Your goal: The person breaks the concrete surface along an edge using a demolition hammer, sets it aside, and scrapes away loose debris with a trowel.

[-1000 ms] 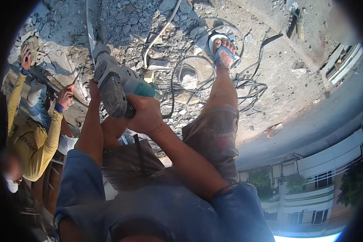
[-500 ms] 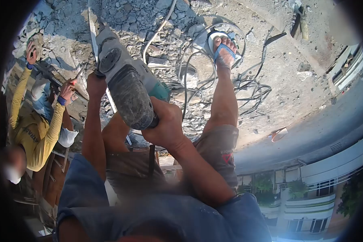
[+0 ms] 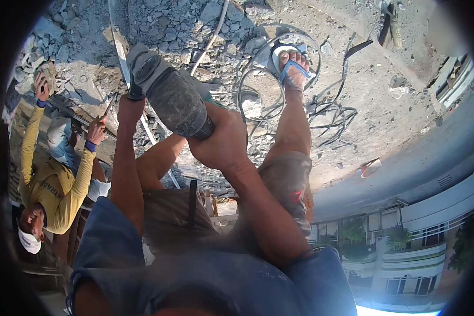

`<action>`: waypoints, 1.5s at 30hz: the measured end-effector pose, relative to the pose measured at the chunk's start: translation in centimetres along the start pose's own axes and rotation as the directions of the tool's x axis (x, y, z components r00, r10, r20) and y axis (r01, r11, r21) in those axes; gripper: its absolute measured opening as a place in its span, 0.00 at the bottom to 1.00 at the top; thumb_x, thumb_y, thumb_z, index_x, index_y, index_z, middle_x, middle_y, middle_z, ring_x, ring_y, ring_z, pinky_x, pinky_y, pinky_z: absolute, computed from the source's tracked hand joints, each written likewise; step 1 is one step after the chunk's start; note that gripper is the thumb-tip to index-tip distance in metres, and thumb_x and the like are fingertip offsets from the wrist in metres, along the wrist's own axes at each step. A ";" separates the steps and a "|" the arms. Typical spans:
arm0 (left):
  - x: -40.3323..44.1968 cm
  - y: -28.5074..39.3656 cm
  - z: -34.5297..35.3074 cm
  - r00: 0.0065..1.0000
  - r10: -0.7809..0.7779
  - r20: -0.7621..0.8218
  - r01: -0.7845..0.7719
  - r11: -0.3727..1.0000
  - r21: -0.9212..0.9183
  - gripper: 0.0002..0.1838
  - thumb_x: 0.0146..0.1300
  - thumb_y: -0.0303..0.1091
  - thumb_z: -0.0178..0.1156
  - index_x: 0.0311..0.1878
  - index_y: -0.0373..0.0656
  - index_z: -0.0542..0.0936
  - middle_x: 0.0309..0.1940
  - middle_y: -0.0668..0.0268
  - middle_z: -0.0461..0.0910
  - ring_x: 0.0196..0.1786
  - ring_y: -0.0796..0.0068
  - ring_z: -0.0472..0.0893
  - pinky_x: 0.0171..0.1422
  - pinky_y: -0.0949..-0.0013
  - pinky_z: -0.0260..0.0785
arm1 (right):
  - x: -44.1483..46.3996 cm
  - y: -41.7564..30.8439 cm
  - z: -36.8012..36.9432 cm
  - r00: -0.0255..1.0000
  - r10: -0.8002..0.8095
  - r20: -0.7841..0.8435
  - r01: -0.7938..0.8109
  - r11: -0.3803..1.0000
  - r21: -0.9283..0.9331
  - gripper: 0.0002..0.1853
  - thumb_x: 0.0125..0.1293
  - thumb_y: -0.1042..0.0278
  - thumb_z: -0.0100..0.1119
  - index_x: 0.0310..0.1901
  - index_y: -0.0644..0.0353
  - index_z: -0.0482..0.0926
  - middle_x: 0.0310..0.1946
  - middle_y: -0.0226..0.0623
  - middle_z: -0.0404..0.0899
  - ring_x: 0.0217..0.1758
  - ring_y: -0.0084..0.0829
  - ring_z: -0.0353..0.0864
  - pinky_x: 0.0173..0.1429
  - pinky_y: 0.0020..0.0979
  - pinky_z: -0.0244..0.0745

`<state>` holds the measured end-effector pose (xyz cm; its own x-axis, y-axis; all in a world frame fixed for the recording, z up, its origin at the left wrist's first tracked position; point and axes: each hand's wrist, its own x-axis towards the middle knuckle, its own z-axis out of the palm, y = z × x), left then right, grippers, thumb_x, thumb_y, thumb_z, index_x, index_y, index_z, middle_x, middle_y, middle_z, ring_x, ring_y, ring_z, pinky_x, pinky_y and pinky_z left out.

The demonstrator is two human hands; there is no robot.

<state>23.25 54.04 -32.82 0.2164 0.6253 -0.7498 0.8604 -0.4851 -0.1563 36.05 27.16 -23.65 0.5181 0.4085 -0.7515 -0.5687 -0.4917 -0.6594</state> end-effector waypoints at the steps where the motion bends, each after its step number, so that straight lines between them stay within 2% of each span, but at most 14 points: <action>1: 1.0 -0.6 0.0 0.999 -0.019 0.049 0.019 1.000 0.004 0.22 0.51 0.50 0.68 0.34 0.36 0.84 0.30 0.48 0.84 0.40 0.45 0.84 0.44 0.52 0.74 | 0.0 0.1 0.4 0.999 -0.012 -0.032 0.013 0.999 0.030 0.13 0.52 0.70 0.71 0.38 0.67 0.83 0.31 0.42 0.86 0.35 0.27 0.86 0.40 0.30 0.78; 10: 2.1 -2.4 -0.2 0.998 0.042 0.051 -0.043 0.999 0.021 0.24 0.52 0.52 0.67 0.36 0.36 0.84 0.32 0.46 0.84 0.42 0.45 0.84 0.45 0.53 0.75 | 0.0 -0.2 1.8 0.993 -0.107 -0.049 0.111 0.991 0.074 0.12 0.53 0.70 0.70 0.37 0.66 0.83 0.29 0.40 0.85 0.32 0.26 0.85 0.38 0.30 0.77; 12: -1.0 -1.4 0.7 0.996 0.057 -0.071 -0.061 0.997 -0.047 0.23 0.53 0.51 0.67 0.35 0.36 0.84 0.30 0.46 0.84 0.42 0.46 0.84 0.43 0.53 0.75 | -0.1 -0.4 0.8 0.997 -0.075 -0.013 0.075 0.996 -0.043 0.12 0.48 0.68 0.68 0.36 0.60 0.83 0.25 0.48 0.82 0.33 0.49 0.85 0.36 0.39 0.78; 16: -5.5 -0.7 2.3 1.000 0.010 0.010 -0.008 0.986 -0.165 0.22 0.53 0.50 0.67 0.35 0.36 0.84 0.27 0.48 0.83 0.39 0.47 0.84 0.40 0.54 0.73 | 0.3 0.4 -4.6 0.998 -0.033 0.050 0.028 0.995 0.096 0.12 0.49 0.66 0.68 0.36 0.60 0.83 0.25 0.49 0.82 0.33 0.50 0.84 0.37 0.40 0.78; 18: -8.2 -1.0 2.9 0.994 -0.002 -0.111 -0.017 0.986 -0.168 0.22 0.53 0.50 0.67 0.35 0.37 0.84 0.27 0.49 0.83 0.38 0.47 0.85 0.40 0.54 0.73 | -1.7 -0.9 -4.9 0.988 -0.096 0.121 0.099 0.995 -0.017 0.14 0.49 0.68 0.69 0.40 0.61 0.83 0.26 0.50 0.82 0.34 0.51 0.84 0.37 0.41 0.78; 21: -7.9 -0.2 1.5 0.990 0.038 -0.135 -0.042 0.999 -0.024 0.21 0.54 0.50 0.68 0.35 0.38 0.85 0.25 0.50 0.83 0.36 0.48 0.85 0.39 0.54 0.73 | -4.5 0.7 -2.9 0.979 -0.202 -0.027 0.204 0.974 0.101 0.15 0.47 0.69 0.69 0.40 0.59 0.81 0.24 0.49 0.81 0.32 0.51 0.84 0.37 0.42 0.78; 24: -8.0 -0.1 0.9 0.997 0.027 -0.073 -0.030 0.999 -0.037 0.21 0.54 0.49 0.68 0.35 0.38 0.84 0.25 0.51 0.83 0.34 0.48 0.85 0.38 0.53 0.73 | -4.7 1.5 -2.5 0.990 -0.137 0.016 0.133 0.981 0.141 0.15 0.48 0.69 0.68 0.39 0.59 0.80 0.24 0.48 0.81 0.32 0.51 0.84 0.37 0.41 0.78; 28: -5.0 -0.8 0.7 0.990 0.070 -0.119 -0.069 0.998 0.015 0.21 0.54 0.51 0.67 0.35 0.39 0.84 0.27 0.51 0.83 0.36 0.47 0.84 0.39 0.53 0.73 | -3.5 1.9 -0.3 0.977 -0.192 -0.092 0.201 0.974 0.108 0.13 0.49 0.69 0.68 0.38 0.59 0.80 0.24 0.47 0.82 0.32 0.50 0.84 0.36 0.41 0.78; 29: -4.4 -1.2 0.3 0.998 0.036 -0.045 -0.036 0.999 0.011 0.21 0.55 0.51 0.67 0.36 0.40 0.84 0.29 0.51 0.84 0.38 0.47 0.84 0.41 0.52 0.74 | -3.6 1.9 -0.3 0.992 -0.126 -0.012 0.126 0.991 0.051 0.14 0.53 0.70 0.71 0.40 0.67 0.82 0.31 0.44 0.86 0.36 0.30 0.87 0.40 0.31 0.78; 32: -3.4 -1.7 0.3 0.998 -0.005 -0.061 0.009 0.998 0.065 0.21 0.54 0.51 0.67 0.38 0.41 0.85 0.31 0.51 0.85 0.40 0.47 0.84 0.43 0.52 0.75 | -3.3 2.8 1.3 0.995 -0.101 -0.001 0.101 0.991 0.083 0.14 0.53 0.70 0.71 0.40 0.67 0.82 0.32 0.43 0.86 0.37 0.27 0.86 0.41 0.31 0.78; 36: -1.9 -2.2 0.0 0.999 -0.016 -0.030 0.018 0.998 0.055 0.23 0.53 0.53 0.67 0.40 0.41 0.85 0.33 0.49 0.85 0.41 0.46 0.84 0.45 0.52 0.75 | -2.5 2.7 2.5 0.995 -0.085 -0.047 0.090 0.989 0.117 0.12 0.50 0.68 0.69 0.35 0.63 0.81 0.25 0.47 0.82 0.31 0.48 0.85 0.36 0.38 0.77; 40: -0.7 -2.0 -0.1 1.000 -0.002 0.005 0.002 0.999 0.046 0.24 0.52 0.53 0.67 0.40 0.39 0.85 0.35 0.50 0.85 0.43 0.46 0.84 0.46 0.52 0.74 | -1.5 2.2 1.5 0.999 -0.044 -0.023 0.048 0.978 0.203 0.13 0.51 0.67 0.72 0.36 0.65 0.82 0.27 0.45 0.84 0.33 0.39 0.87 0.38 0.35 0.78; 42: 0.2 -2.5 0.2 1.000 -0.010 0.011 0.009 0.998 0.059 0.24 0.52 0.53 0.67 0.40 0.39 0.85 0.35 0.49 0.85 0.42 0.46 0.84 0.46 0.52 0.75 | -1.1 1.8 1.3 0.999 -0.043 0.006 0.042 0.988 0.146 0.13 0.55 0.72 0.70 0.40 0.67 0.82 0.33 0.36 0.86 0.36 0.21 0.83 0.42 0.27 0.77; 45: 0.5 -1.9 -0.5 0.999 -0.017 0.035 0.015 0.997 0.072 0.25 0.52 0.53 0.66 0.40 0.38 0.84 0.35 0.49 0.85 0.43 0.46 0.84 0.47 0.52 0.75 | -0.8 0.9 1.1 1.000 -0.011 -0.004 0.012 0.980 0.197 0.13 0.55 0.73 0.70 0.41 0.67 0.82 0.33 0.35 0.85 0.36 0.21 0.82 0.42 0.27 0.77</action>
<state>22.00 55.60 -32.57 0.1848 0.6116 -0.7693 0.8279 -0.5186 -0.2134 34.41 27.27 -23.67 0.5270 0.4106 -0.7441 -0.6772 -0.3262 -0.6596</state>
